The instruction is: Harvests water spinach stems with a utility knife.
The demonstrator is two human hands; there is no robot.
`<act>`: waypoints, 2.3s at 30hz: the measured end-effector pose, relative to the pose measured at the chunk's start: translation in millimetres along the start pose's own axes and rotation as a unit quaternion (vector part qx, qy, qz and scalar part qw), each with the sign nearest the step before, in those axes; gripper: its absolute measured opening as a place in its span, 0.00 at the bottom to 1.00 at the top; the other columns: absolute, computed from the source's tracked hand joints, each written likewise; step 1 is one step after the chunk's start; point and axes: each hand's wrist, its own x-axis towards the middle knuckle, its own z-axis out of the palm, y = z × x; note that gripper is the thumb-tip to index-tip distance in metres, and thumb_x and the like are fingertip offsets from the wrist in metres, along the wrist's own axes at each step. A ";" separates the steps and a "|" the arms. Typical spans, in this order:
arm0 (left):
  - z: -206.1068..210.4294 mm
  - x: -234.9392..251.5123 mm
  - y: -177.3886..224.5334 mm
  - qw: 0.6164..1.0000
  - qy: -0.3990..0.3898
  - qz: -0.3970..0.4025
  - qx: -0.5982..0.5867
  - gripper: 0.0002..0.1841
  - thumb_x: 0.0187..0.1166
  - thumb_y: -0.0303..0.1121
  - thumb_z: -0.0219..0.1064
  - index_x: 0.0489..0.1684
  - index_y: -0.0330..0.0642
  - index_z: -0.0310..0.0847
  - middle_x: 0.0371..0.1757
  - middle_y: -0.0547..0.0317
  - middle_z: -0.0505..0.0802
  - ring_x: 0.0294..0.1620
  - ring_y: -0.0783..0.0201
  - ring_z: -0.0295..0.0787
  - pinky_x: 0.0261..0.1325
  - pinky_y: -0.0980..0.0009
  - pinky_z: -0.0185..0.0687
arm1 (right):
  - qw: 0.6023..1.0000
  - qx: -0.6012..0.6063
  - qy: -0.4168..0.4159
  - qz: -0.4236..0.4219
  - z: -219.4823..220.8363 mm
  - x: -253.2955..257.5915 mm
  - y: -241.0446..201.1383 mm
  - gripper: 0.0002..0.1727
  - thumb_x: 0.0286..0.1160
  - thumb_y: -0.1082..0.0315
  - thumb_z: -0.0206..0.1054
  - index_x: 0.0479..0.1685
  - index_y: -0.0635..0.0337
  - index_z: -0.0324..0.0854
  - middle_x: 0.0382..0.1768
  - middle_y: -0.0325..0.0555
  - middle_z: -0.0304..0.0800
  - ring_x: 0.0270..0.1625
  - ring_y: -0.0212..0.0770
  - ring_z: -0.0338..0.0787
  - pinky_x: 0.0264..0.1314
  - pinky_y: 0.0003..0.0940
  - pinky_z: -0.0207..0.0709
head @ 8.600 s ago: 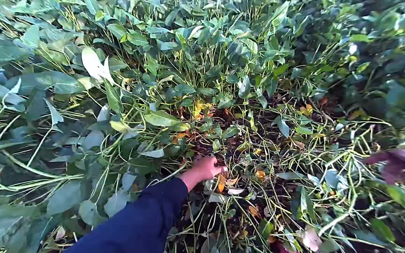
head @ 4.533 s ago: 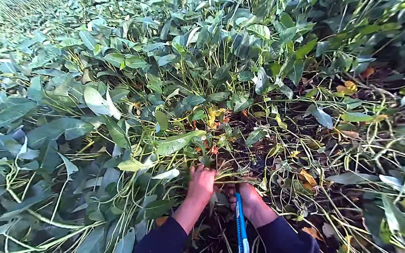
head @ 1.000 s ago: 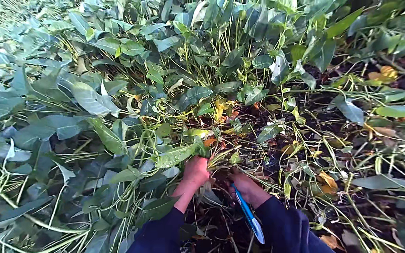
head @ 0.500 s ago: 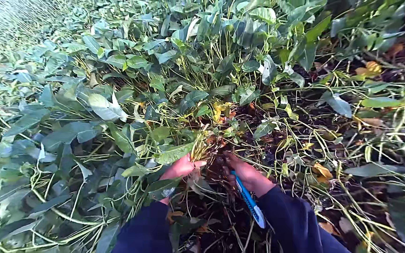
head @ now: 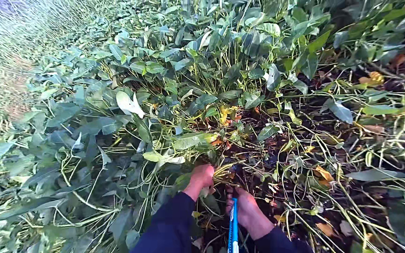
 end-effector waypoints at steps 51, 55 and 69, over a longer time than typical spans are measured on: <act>25.5 3.8 -40.9 0.992 -0.041 0.058 0.101 0.25 0.72 0.33 0.74 0.72 0.51 0.82 0.56 0.40 0.92 0.60 0.36 0.88 0.58 0.32 0.78 | 0.997 -0.019 -0.017 0.072 13.2 31.5 38.2 0.21 0.98 0.53 0.36 0.46 0.58 0.69 0.22 0.40 0.70 0.15 0.33 0.69 0.17 0.26 0.69; 29.3 -4.1 -42.4 0.992 -0.016 0.053 0.111 0.13 0.72 0.32 0.73 0.52 0.40 0.90 0.54 0.41 0.92 0.60 0.38 0.88 0.58 0.35 0.80 | 0.997 -0.006 -0.032 0.071 5.4 32.1 45.3 0.23 0.98 0.52 0.36 0.54 0.59 0.72 0.22 0.40 0.71 0.14 0.32 0.70 0.17 0.26 0.71; -5.9 -48.0 -101.3 0.987 0.103 0.003 -0.124 0.28 0.70 0.37 0.81 0.67 0.32 0.80 0.55 0.35 0.91 0.60 0.40 0.88 0.68 0.39 0.78 | 0.979 -0.148 -0.134 0.047 15.2 20.0 33.6 0.24 0.99 0.56 0.35 0.66 0.60 0.74 0.25 0.37 0.73 0.17 0.31 0.70 0.20 0.24 0.69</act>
